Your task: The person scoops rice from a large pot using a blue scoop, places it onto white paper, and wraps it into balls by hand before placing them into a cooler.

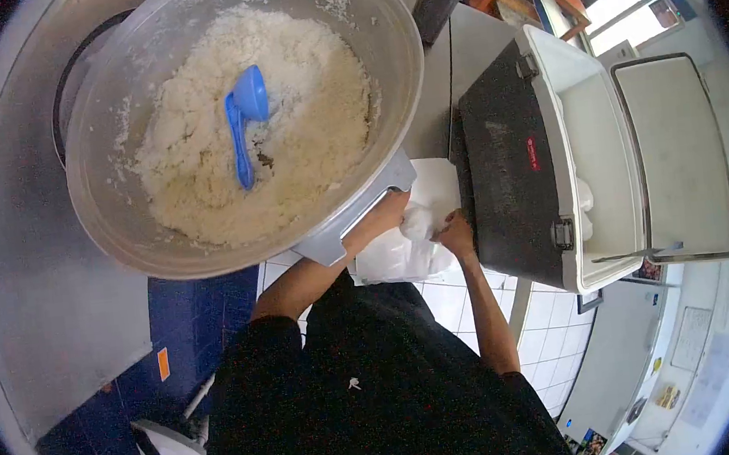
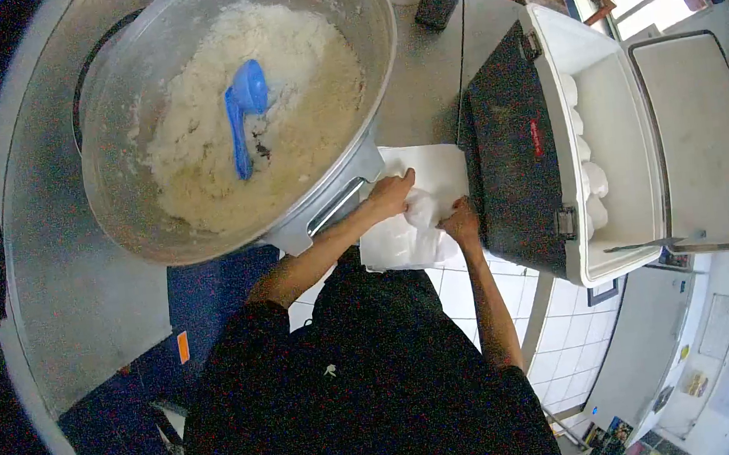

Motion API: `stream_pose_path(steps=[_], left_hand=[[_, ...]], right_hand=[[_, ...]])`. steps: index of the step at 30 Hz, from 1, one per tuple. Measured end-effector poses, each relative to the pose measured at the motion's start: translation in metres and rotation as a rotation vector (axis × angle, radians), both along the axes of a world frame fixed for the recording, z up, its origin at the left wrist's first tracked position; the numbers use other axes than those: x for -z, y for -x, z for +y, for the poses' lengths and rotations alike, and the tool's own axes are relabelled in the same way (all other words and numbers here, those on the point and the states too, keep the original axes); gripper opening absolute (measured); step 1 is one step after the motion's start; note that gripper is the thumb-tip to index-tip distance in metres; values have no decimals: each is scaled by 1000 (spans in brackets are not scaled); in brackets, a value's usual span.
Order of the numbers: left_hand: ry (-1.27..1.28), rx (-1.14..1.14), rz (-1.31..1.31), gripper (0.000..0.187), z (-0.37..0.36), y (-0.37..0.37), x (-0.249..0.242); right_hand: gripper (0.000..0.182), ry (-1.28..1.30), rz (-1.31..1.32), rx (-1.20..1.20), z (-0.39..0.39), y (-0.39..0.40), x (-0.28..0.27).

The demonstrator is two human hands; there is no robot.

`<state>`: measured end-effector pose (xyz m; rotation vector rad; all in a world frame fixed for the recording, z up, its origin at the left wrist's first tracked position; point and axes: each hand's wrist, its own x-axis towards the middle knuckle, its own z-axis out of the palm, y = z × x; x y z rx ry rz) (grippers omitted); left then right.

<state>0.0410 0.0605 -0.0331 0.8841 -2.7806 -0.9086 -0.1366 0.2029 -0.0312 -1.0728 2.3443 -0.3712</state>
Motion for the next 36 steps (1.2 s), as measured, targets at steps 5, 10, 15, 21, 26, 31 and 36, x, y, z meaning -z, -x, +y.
stream_pose_path(steps=[5, 10, 15, 21, 26, 31, 36], left_hand=[[150, -30, -148, 56, -5, 34, -3], [-23, 191, -251, 21, -18, 30, -2], [83, -32, 112, 16, 34, -18, 23], [241, -205, 138, 62, 99, -36, 1], [237, -209, 168, 59, 102, -25, -9], [-40, -461, 399, 44, 109, 3, 10], [-887, -735, 718, 47, 86, -7, 51]], right_hand=[[61, 22, 324, -424, -15, 19, 22], [43, 10, 179, -251, -5, 5, 15], [16, 373, 156, 13, 23, -40, 1], [19, 514, 221, -101, 43, -67, 18], [40, 551, 148, -3, 36, -84, -3], [56, 459, -150, 269, -2, -72, 7], [59, 580, -777, 453, -6, -72, 54]])
